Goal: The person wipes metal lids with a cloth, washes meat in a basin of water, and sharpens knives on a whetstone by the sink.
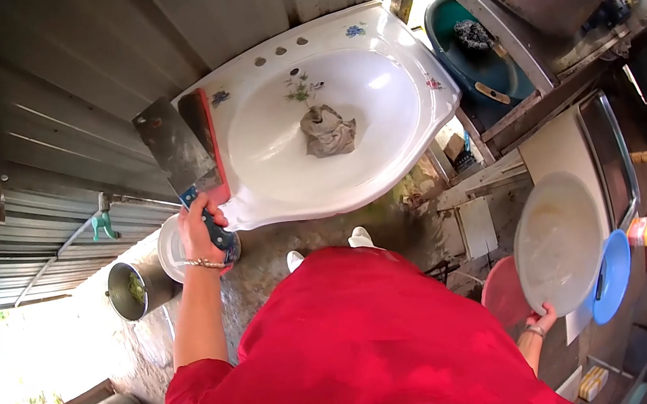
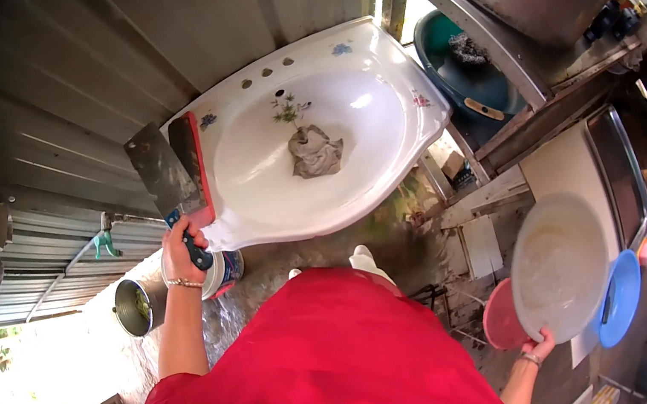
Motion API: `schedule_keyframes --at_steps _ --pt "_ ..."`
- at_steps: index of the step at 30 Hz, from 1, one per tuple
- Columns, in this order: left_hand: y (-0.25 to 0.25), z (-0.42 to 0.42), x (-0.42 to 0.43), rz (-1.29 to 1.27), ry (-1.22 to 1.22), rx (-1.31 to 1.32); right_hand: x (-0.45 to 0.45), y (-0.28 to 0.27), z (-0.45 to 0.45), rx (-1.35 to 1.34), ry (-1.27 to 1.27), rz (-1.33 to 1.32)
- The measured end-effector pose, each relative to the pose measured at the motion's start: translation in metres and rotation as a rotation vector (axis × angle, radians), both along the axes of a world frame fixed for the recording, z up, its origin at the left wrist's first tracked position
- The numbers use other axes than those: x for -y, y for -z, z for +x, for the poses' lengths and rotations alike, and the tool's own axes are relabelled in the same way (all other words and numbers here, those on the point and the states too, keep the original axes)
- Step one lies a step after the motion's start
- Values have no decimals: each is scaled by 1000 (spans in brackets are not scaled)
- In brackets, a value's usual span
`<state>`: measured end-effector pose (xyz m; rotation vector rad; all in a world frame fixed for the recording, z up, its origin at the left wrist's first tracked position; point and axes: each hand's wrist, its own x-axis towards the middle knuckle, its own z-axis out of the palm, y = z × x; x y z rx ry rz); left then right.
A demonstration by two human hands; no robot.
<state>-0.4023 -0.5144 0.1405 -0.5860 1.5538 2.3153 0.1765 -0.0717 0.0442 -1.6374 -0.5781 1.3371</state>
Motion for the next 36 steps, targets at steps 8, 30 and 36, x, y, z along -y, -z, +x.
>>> schedule_keyframes --at_steps 8,30,36 --pt "9 -4 44 72 243 83 161 -93 -100 -128 -150 -89" --pt "2 19 123 34 238 20 53 -77 -475 -210 -906 25" --pt "0 14 115 14 193 11 17 -84 -487 -58 -912 127"
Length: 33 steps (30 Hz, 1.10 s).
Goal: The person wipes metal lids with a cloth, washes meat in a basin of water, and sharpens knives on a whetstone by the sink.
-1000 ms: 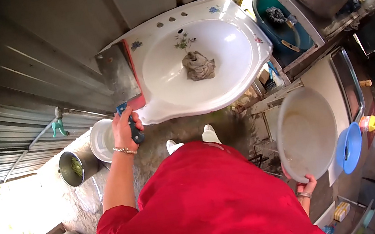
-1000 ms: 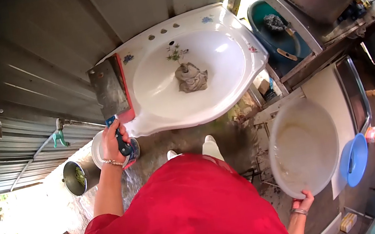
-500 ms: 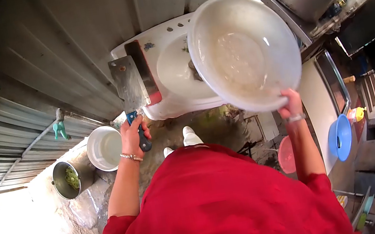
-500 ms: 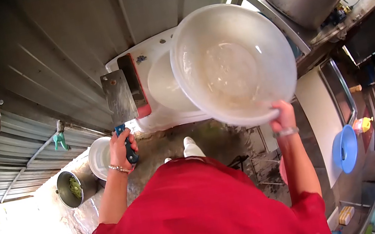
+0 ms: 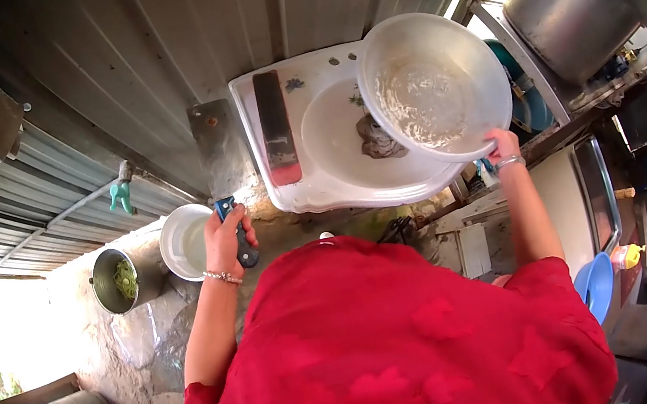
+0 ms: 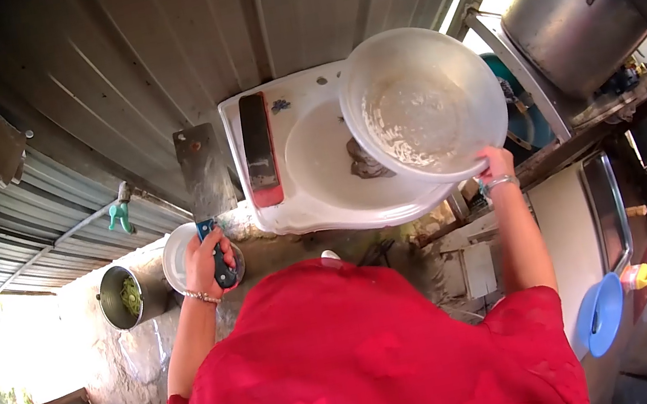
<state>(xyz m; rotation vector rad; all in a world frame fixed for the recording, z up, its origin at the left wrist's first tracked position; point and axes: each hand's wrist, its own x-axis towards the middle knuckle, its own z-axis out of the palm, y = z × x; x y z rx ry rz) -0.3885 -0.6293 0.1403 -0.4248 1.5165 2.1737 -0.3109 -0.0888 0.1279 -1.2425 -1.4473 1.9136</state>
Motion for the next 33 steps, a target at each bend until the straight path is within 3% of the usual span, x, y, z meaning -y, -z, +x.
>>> schedule_keyframes --at_steps 11,17,20,21,24,26,28,30,32,33 --pt "-14 -14 -34 11 110 39 23 -5 1 -43 -218 313" --pt "-8 -12 -33 17 138 50 18 -10 -16 178 -325 380" --pt "-8 -11 -34 3 154 61 39 -38 -23 555 -346 1172" --pt "-9 -12 -35 -2 156 61 53 -43 -26 480 -252 1684" --pt "-7 -12 -36 36 131 78 95 -58 -55 187 -488 1570" --pt "-5 -14 -38 47 121 102 105 -22 -86 232 -658 853" --pt "0 -17 -42 36 98 117 109 21 -113 364 -619 565" --pt "10 -19 -46 42 111 90 98 93 -130 341 -392 82" --pt "16 -21 -51 33 126 89 122 98 -135 260 -190 -22" --pt "16 -21 -53 29 126 95 137 93 -141 269 -272 -268"
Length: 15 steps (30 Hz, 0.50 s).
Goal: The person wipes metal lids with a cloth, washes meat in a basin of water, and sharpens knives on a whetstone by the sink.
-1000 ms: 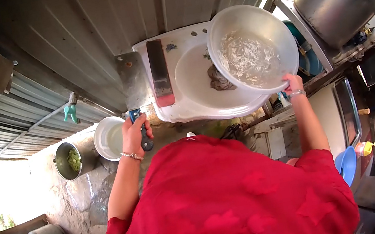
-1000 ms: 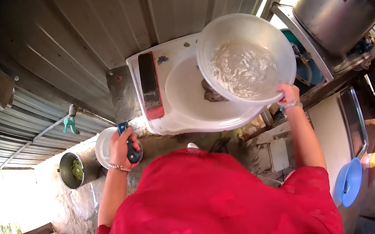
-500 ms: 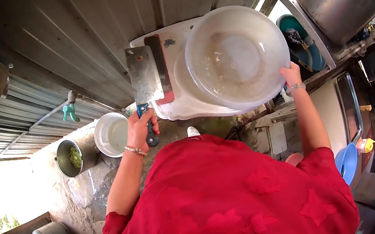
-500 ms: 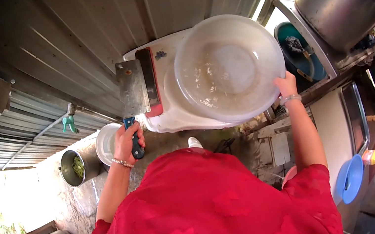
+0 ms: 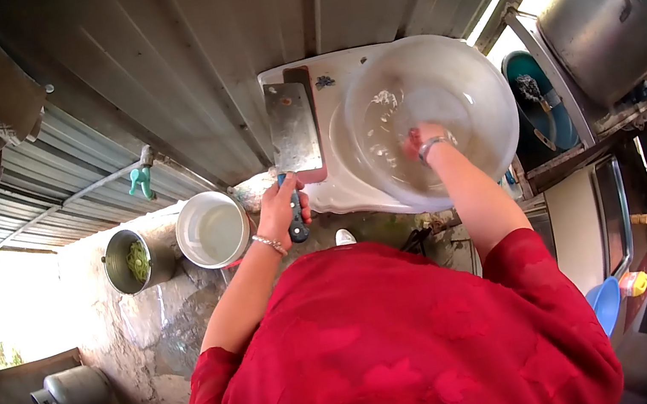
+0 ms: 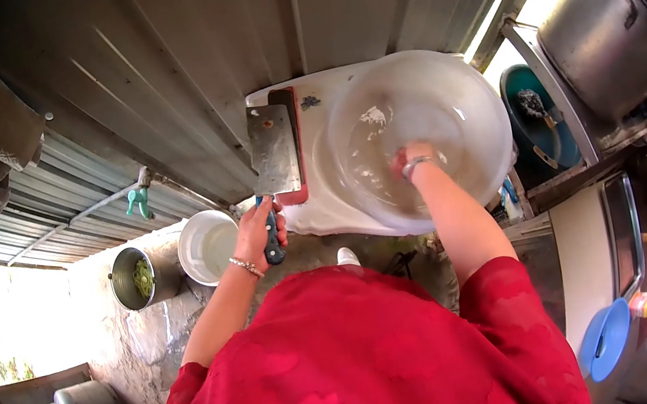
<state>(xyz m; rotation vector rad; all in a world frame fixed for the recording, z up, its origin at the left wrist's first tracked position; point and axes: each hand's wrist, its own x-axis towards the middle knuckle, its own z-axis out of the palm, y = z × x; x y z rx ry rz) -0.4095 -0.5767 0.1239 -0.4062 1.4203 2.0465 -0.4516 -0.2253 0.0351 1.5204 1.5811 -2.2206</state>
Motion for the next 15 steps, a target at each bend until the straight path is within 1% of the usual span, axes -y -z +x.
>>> schedule_keyframes --at_steps 1,3,5,6,9,10,12,13,15 --pt "1 2 -2 0 0 5 24 -21 -1 41 -49 -250" --pt "1 0 -6 3 -9 6 70 -72 -9 -121 -130 -282" --pt "8 -3 -9 22 -24 16 103 -121 -13 -289 -313 -337" --pt "11 -4 -10 31 -24 15 112 -134 -13 -371 -398 -366" --pt "13 -5 -17 14 -28 18 120 -143 -28 -415 -447 130" --pt "10 -6 -18 13 -39 28 115 -144 -32 -395 -400 154" --pt "5 -6 -21 19 -60 23 113 -142 -28 -367 -516 287" --pt "9 -6 -23 -13 -52 -48 114 -141 -22 -350 -571 350" --pt "20 -9 -33 -81 -35 -195 132 -149 -8 -291 -735 367"
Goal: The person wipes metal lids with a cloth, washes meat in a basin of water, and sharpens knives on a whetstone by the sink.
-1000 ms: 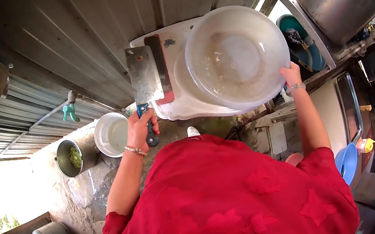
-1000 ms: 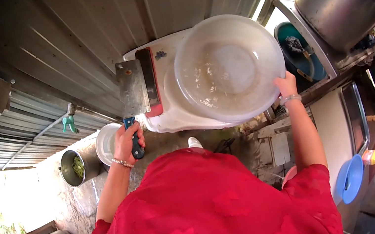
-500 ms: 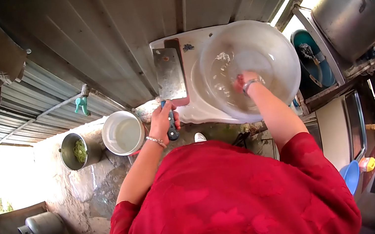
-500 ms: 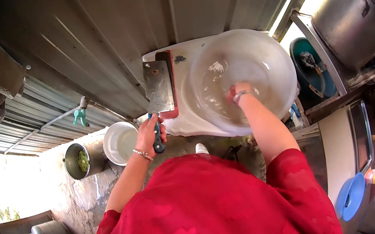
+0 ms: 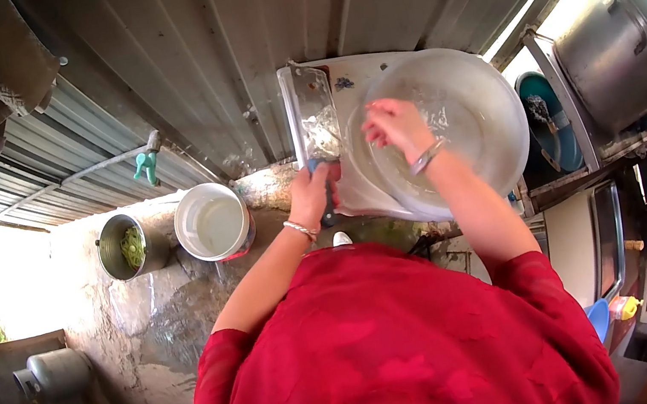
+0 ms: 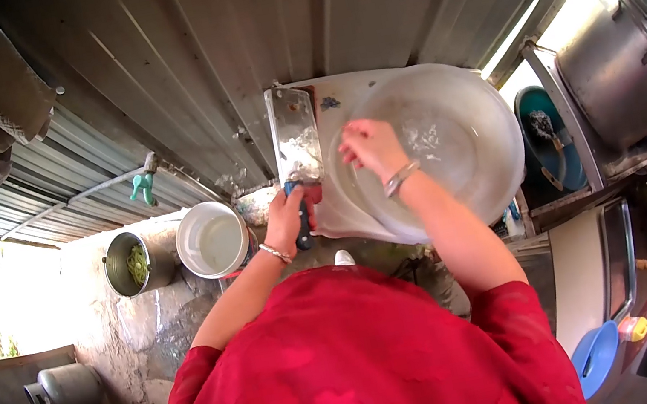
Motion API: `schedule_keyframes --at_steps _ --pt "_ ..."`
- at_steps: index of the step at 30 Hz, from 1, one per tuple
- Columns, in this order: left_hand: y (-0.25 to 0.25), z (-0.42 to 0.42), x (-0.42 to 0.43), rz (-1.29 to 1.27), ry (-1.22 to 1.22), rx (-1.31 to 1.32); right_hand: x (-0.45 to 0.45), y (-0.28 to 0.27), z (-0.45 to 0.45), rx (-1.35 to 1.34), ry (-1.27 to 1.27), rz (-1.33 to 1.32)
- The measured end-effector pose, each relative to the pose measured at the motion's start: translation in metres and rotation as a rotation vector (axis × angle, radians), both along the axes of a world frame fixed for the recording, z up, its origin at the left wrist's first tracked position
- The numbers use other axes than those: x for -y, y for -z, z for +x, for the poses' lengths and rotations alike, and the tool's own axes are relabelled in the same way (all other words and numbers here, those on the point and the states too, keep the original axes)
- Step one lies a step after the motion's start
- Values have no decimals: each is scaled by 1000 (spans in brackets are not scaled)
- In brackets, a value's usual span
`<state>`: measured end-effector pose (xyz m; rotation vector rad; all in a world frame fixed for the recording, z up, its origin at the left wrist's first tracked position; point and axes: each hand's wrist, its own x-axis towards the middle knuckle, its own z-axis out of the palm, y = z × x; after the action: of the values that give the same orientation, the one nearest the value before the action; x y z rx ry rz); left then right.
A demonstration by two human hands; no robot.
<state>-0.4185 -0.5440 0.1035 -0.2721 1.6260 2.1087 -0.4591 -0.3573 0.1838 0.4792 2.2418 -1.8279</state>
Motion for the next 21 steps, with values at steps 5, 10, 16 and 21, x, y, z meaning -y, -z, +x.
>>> schedule_keyframes --at_steps 5,10,16,21 --pt "-7 4 -34 -643 -64 -774 38 27 11 -225 -330 397" --pt "-11 13 -31 -904 83 -910 23 29 17 39 -103 -11" --pt "-41 23 31 -1196 469 -1082 -10 13 40 -402 -366 644" --pt "-54 11 46 -1161 401 -1206 -28 -27 66 -785 -60 835"
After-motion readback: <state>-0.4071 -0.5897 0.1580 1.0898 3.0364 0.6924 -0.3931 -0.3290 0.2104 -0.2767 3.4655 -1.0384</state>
